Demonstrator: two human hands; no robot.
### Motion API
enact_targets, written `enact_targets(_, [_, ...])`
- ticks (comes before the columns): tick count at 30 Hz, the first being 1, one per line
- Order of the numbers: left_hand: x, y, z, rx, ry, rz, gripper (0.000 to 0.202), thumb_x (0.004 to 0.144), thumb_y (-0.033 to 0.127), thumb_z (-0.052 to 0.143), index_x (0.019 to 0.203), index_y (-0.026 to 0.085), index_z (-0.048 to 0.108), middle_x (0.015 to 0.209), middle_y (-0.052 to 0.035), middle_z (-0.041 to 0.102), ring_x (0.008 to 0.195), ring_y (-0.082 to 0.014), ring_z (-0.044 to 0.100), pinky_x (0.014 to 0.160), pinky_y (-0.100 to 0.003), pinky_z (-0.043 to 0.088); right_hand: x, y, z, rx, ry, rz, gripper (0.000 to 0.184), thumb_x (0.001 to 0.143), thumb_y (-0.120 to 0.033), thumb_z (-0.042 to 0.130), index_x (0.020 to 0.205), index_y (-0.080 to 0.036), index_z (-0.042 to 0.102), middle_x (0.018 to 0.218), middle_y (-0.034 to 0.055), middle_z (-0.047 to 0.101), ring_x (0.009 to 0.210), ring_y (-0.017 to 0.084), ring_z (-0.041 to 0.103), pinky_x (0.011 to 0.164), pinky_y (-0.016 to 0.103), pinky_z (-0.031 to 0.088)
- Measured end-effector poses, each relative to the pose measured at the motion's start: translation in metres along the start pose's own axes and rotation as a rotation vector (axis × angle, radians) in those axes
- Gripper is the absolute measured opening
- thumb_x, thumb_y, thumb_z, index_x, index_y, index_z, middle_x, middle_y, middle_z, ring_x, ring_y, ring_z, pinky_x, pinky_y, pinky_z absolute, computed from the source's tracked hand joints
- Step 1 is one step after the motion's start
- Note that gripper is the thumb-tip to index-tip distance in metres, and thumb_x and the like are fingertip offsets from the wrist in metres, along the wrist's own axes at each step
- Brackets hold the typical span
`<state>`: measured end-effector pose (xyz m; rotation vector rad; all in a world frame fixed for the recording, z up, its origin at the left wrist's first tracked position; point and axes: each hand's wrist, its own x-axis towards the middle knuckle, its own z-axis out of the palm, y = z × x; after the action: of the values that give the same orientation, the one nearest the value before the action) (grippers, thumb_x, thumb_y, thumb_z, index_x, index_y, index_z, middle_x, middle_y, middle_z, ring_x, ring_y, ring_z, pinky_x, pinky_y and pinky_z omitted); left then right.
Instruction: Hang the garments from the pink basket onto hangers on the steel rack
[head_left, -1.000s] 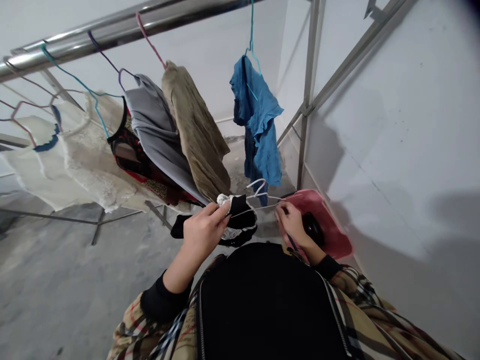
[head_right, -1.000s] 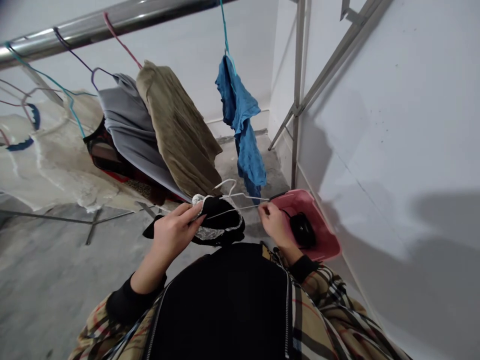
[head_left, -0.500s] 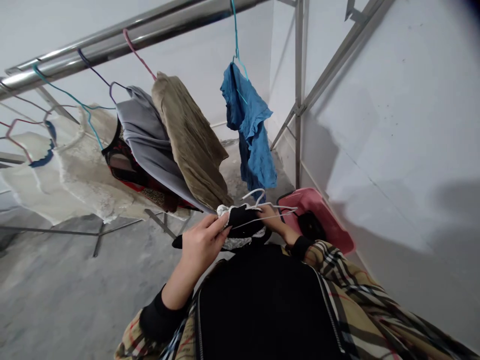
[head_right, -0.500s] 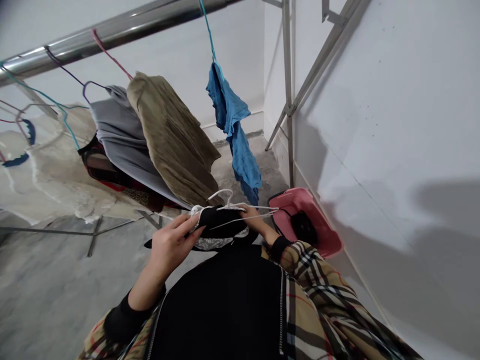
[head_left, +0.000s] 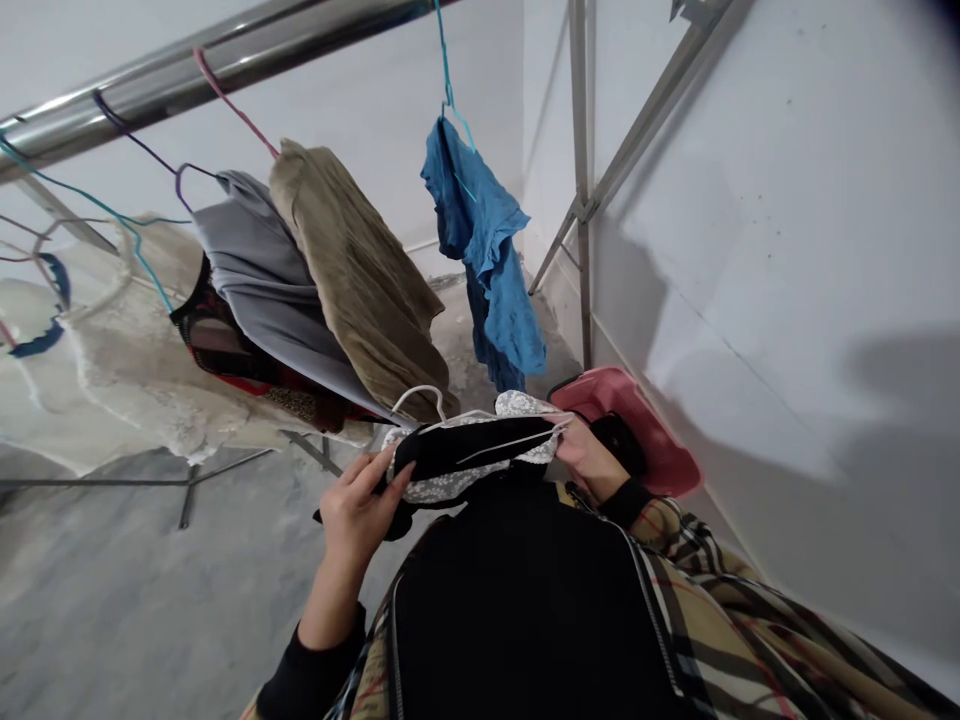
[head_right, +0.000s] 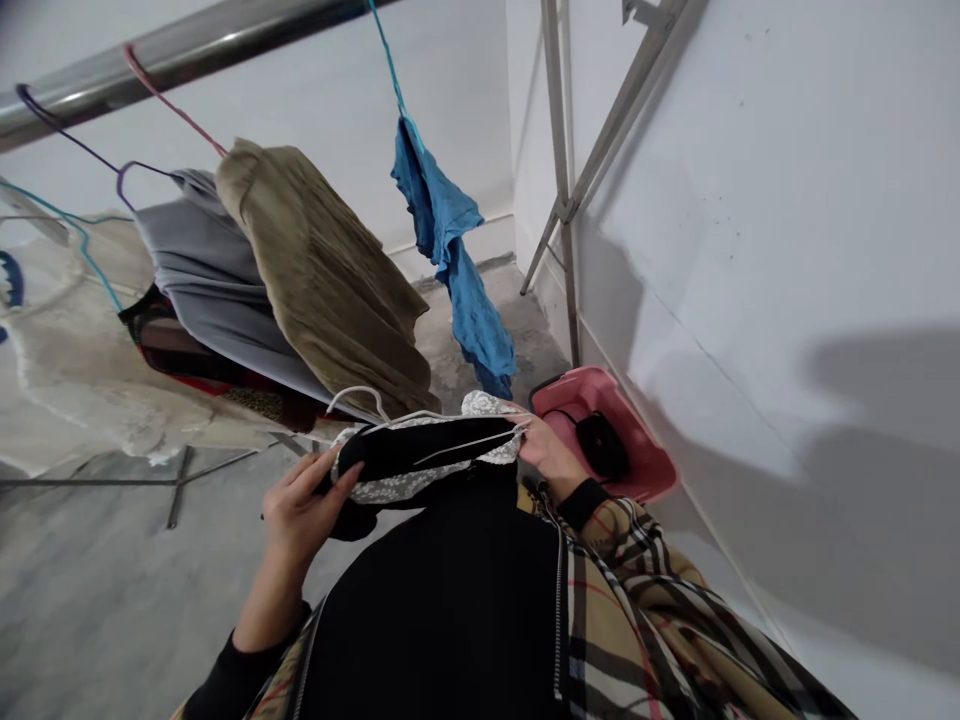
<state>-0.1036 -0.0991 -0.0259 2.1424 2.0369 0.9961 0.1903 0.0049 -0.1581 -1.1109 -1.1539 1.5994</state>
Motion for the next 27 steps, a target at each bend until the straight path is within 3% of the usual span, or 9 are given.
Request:
enact_targets(3, [0.005,-0.007,0.001,0.01,0.089,0.054,0.026,0.079,0.029,0.071,0.105,0.024,0.073,0.088,-0.0035,0.072,0.076,-0.0156,0.068,0.072,-0.024,0.052,0.006,0.005,-0.004,0.364,-0.129,0.186,0.026,0.069,-0.034,0.062,0.088,-0.019,0.071,0.083,0.0062,0.074,0.09,0.025,0.067,0.087,0.041,0.051])
enact_targets(6, [0.008,-0.01,0.001,0.029,0.125,0.084,0.024,0.079,0.029,0.071,0.102,0.022,0.073,0.082,-0.0019,0.071,0.07,-0.0131,0.067,0.067,-0.022,0.052,0.008,0.003,-0.005,0.53,-0.198,0.309,0.027,0.064,-0.029,0.067,0.09,-0.019,0.07,0.082,0.0042,0.074,0.086,0.024,0.067,0.084,0.039,0.051])
enact_targets(9, [0.009,-0.01,-0.001,0.03,0.112,0.126,0.024,0.08,0.027,0.071,0.103,0.022,0.073,0.081,-0.001,0.07,0.067,-0.0117,0.066,0.065,-0.02,0.052,0.011,-0.001,0.0,0.541,-0.066,0.348,0.03,0.061,-0.024,0.069,0.09,-0.019,0.069,0.081,0.0036,0.074,0.079,0.023,0.067,0.078,0.038,0.051])
enact_targets(12, [0.007,-0.009,-0.003,0.008,0.07,0.18,0.027,0.08,0.026,0.071,0.107,0.023,0.071,0.084,-0.0011,0.07,0.071,-0.0121,0.067,0.067,-0.02,0.053,0.013,-0.004,0.004,0.449,0.245,0.256,0.029,0.056,-0.021,0.07,0.086,-0.02,0.07,0.075,0.0016,0.072,0.07,0.021,0.065,0.071,0.036,0.051])
enact_targets(14, [0.006,-0.007,-0.004,0.007,0.036,0.205,0.03,0.08,0.026,0.071,0.11,0.023,0.069,0.086,-0.0011,0.07,0.073,-0.0123,0.067,0.068,-0.02,0.053,0.013,-0.005,0.005,0.403,0.372,0.188,0.027,0.056,-0.023,0.068,0.083,-0.02,0.07,0.072,0.0003,0.07,0.066,0.019,0.062,0.067,0.033,0.049])
enact_targets(20, [-0.002,-0.008,-0.007,0.153,-0.035,0.245,0.037,0.083,0.032,0.069,0.119,0.025,0.065,0.083,-0.0002,0.069,0.066,-0.0099,0.065,0.059,-0.017,0.047,0.009,-0.006,0.001,0.095,0.515,0.004,0.031,0.061,-0.024,0.056,0.09,-0.018,0.069,0.077,0.0016,0.069,0.069,0.016,0.057,0.065,0.028,0.045])
enact_targets(27, [-0.013,-0.009,-0.002,0.278,-0.069,0.283,0.031,0.088,0.031,0.063,0.119,0.027,0.067,0.081,0.0003,0.07,0.065,-0.0088,0.064,0.053,-0.017,0.04,0.007,-0.004,-0.004,-0.269,0.635,-0.204,0.038,0.066,-0.015,0.045,0.096,-0.02,0.067,0.087,0.0035,0.069,0.086,0.02,0.06,0.084,0.036,0.048])
